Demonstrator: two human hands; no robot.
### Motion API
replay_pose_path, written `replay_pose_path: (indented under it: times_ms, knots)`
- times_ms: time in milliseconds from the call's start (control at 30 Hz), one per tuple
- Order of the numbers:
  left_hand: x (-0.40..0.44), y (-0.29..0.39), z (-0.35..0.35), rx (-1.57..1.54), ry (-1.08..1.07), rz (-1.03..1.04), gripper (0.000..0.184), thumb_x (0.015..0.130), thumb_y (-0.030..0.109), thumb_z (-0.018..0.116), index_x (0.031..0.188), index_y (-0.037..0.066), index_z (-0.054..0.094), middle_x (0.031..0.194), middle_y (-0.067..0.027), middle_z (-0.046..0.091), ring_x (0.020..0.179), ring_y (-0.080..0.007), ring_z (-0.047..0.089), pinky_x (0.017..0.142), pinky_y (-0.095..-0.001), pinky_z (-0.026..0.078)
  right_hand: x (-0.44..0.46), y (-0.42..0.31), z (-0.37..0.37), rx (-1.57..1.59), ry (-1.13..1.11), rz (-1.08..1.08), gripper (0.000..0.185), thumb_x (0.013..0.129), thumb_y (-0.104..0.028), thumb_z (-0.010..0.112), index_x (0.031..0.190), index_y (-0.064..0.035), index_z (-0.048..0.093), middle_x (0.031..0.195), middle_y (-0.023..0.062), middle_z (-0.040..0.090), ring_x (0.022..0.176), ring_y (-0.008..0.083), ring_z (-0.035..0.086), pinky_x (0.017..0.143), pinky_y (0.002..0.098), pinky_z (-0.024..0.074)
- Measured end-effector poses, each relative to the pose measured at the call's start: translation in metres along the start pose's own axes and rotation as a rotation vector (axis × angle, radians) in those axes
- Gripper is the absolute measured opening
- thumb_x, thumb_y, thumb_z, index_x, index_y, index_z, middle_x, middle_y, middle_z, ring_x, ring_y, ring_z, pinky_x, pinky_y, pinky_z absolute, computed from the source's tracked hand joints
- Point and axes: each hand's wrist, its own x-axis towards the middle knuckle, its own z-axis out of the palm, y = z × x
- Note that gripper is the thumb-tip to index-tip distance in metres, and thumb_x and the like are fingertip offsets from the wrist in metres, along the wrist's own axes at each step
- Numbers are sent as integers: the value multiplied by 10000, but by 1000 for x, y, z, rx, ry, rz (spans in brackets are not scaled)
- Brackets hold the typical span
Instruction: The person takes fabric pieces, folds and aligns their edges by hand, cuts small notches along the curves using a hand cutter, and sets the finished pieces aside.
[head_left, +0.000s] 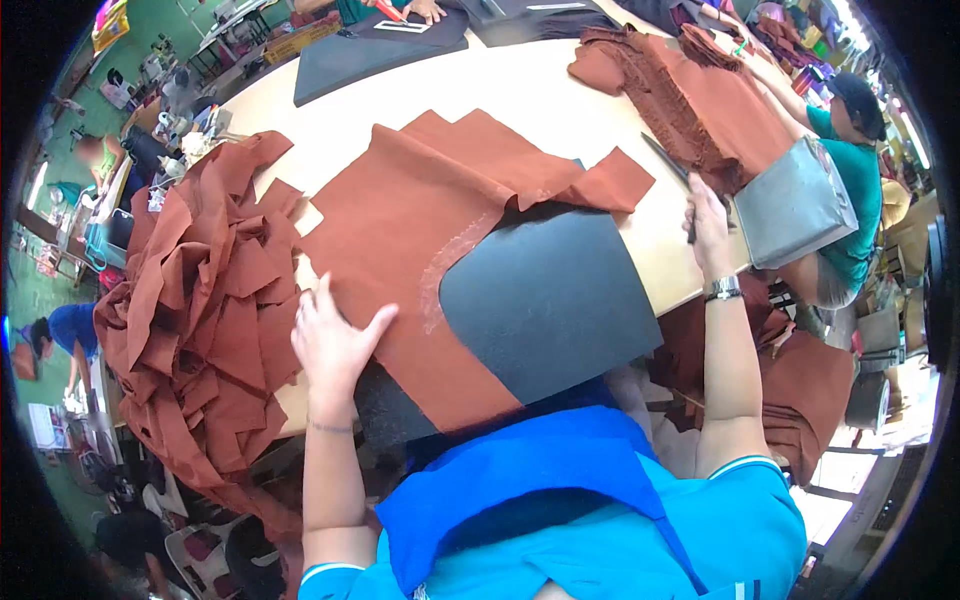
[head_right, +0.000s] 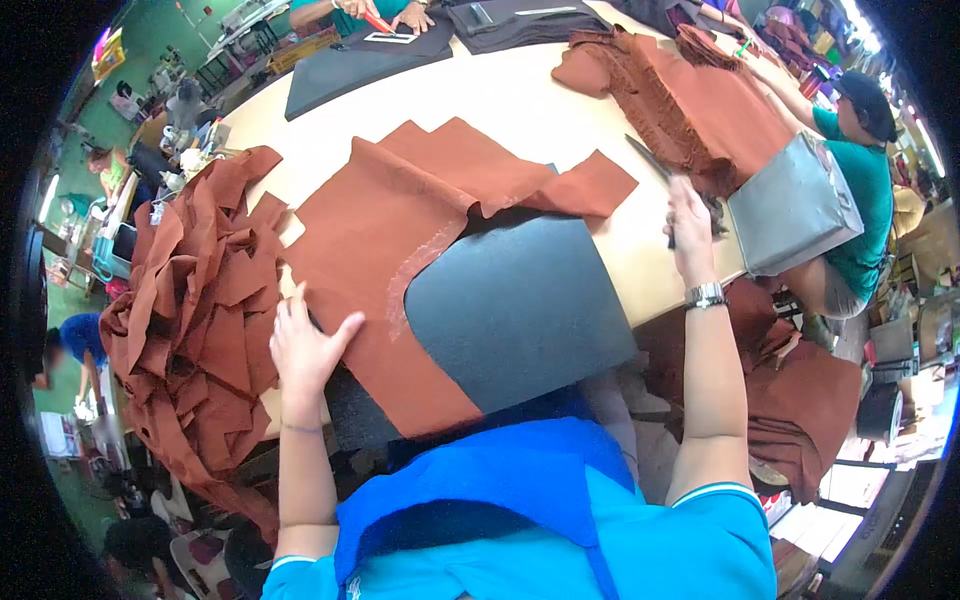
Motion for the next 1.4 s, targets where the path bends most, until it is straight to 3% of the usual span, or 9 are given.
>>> replay_pose_path:
  times_ms: [133, 300, 433, 533, 567, 667, 800, 1167, 1400]
  knots:
    - [-8, -15, -1, -123, -226, -218, 846, 669, 661, 795, 1185, 11, 635, 1151, -144, 601, 1082, -339, 617, 906, -452, 507, -21, -27, 77, -249, -351, -462, 503, 990, -305, 632, 1398, -30, 527, 965, 61, 664, 780, 196, 644, 696, 318, 521]
    - [-4, -20, 19, -38, 118, 22, 302, 965, 293, 643, 1062, 7, 626, 1135, -173, 619, 1051, -359, 614, 862, -415, 512, -33, -45, 122, -891, -505, -672, 305, 929, -221, 671, 1166, -32, 631, 974, 175, 710, 959, 344, 687, 831, 419, 547]
    - [10, -9, 45, -852, 139, -134, 375, 1002, 273, 615, 1226, -24, 567, 1166, -182, 661, 1086, -287, 638, 916, -369, 515, -41, -40, 101, -724, -245, -686, 210, 937, -170, 656, 1100, -38, 642, 1005, 167, 708, 963, 340, 686, 833, 432, 544]
    - [14, 25, 27, -1731, -332, -577, 410, 974, 245, 667, 1256, -33, 565, 1203, -132, 657, 1089, -207, 626, 951, -355, 497, -59, -31, 95, -475, -141, -635, 237, 981, -158, 637, 1148, 8, 620, 1019, 100, 722, 925, 239, 701, 829, 356, 548]
    - [13, 30, 25, -1618, -448, -566, 449, 943, 230, 708, 1276, -33, 561, 1219, -116, 652, 1108, -197, 620, 976, -351, 487, -67, -24, 96, -341, -198, -632, 318, 1051, -252, 544, 1238, 2, 579, 899, 16, 657, 763, 136, 633, 709, 298, 539]
    - [7, 38, 27, -1668, -550, -306, 599, 867, 153, 788, 1374, -13, 517, 1300, -100, 615, 1208, -195, 575, 1064, -324, 433, -128, -62, 109, 57, -645, 4, 420, 1087, -396, 419, 1263, -36, 545, 769, -35, 513, 588, 65, 464, 538, 229, 433]
    - [0, 34, 48, -1718, -526, -510, 535, 914, 141, 730, 1386, 12, 513, 1342, -73, 592, 1208, -194, 567, 1042, -319, 439, -161, -54, 139, 224, -939, 437, 493, 1090, -500, 279, 1125, -87, 545, 733, -65, 378, 583, 43, 303, 483, 210, 302]
    - [-1, 41, 18, -1591, -598, -195, 707, 833, 110, 794, 1439, 16, 442, 1364, -68, 564, 1223, -177, 551, 1052, -319, 434, -181, -57, 180, 185, -1109, 537, 316, 1061, -430, 464, 1177, -144, 534, 739, -59, 436, 578, 41, 367, 478, 200, 319]
    - [-3, 31, 39, -1699, -573, -360, 581, 897, 49, 662, 1435, 13, 444, 1389, -78, 552, 1250, -185, 542, 1071, -329, 418, -175, -59, 181, 257, -1129, 650, 362, 1066, -427, 428, 1173, -101, 542, 714, -61, 417, 550, 33, 338, 451, 184, 266]
